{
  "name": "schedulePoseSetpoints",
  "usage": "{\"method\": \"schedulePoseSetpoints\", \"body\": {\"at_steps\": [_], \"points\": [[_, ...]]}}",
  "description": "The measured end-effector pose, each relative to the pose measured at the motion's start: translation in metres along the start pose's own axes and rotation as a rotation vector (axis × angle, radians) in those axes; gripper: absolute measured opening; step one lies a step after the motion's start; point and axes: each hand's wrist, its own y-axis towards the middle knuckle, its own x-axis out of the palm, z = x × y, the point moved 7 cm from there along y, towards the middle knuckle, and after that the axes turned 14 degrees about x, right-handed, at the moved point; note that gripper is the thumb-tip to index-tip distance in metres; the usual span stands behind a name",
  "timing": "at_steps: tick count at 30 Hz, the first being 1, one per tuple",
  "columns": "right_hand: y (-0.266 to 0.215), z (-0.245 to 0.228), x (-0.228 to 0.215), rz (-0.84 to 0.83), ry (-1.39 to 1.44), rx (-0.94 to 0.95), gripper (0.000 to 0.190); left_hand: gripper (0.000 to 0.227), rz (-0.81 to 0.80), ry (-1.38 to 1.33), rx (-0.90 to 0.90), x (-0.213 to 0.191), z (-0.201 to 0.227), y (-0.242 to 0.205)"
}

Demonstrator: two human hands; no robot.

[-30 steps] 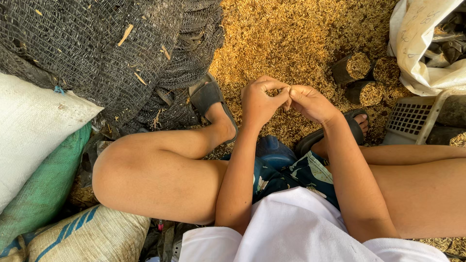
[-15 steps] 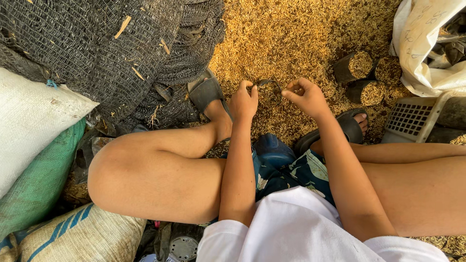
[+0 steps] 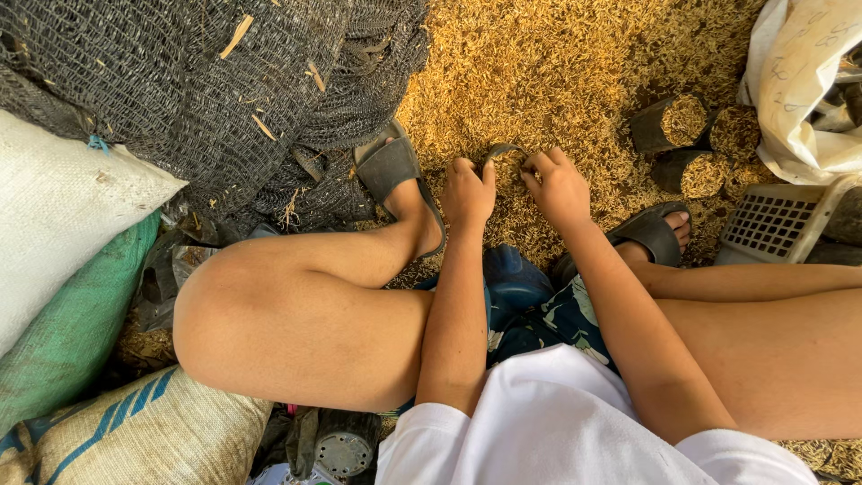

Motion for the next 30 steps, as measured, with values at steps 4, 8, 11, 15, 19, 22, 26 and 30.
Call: {"method": "schedulePoseSetpoints", "body": {"at_steps": [4,8,11,15,19,22,26,30], "points": [[0.013,0.025,0.003,-0.046,0.355,0.114,0.021,0.036,0.014,-0.09,0.023,-0.003,0.007,0.001],[0.026,0.048,0.012,-0.149,0.654,0.272,0.025,0.035,0.019,-0.164,0.005,-0.008,0.006,-0.004],[0.027,0.049,0.011,-0.255,0.81,0.253,0.034,0.036,-0.035,-0.176,-0.075,-0.006,-0.004,-0.009],[0.024,0.036,0.0,-0.301,0.671,0.206,0.022,0.04,-0.082,-0.159,-0.13,-0.005,-0.016,-0.008],[0.019,0.014,-0.013,-0.293,0.47,0.148,0.026,0.042,-0.066,-0.136,-0.105,-0.005,-0.02,-0.006],[0.014,-0.003,-0.02,-0.27,0.301,0.077,0.028,0.044,-0.094,-0.126,-0.103,-0.003,-0.022,-0.009],[0.008,-0.026,-0.036,-0.143,0.225,-0.066,0.026,0.045,-0.099,-0.099,-0.052,-0.008,-0.017,-0.01],[0.001,-0.046,-0.051,-0.024,0.288,-0.227,0.022,0.046,-0.173,-0.088,-0.088,-0.01,-0.017,-0.013]]}}
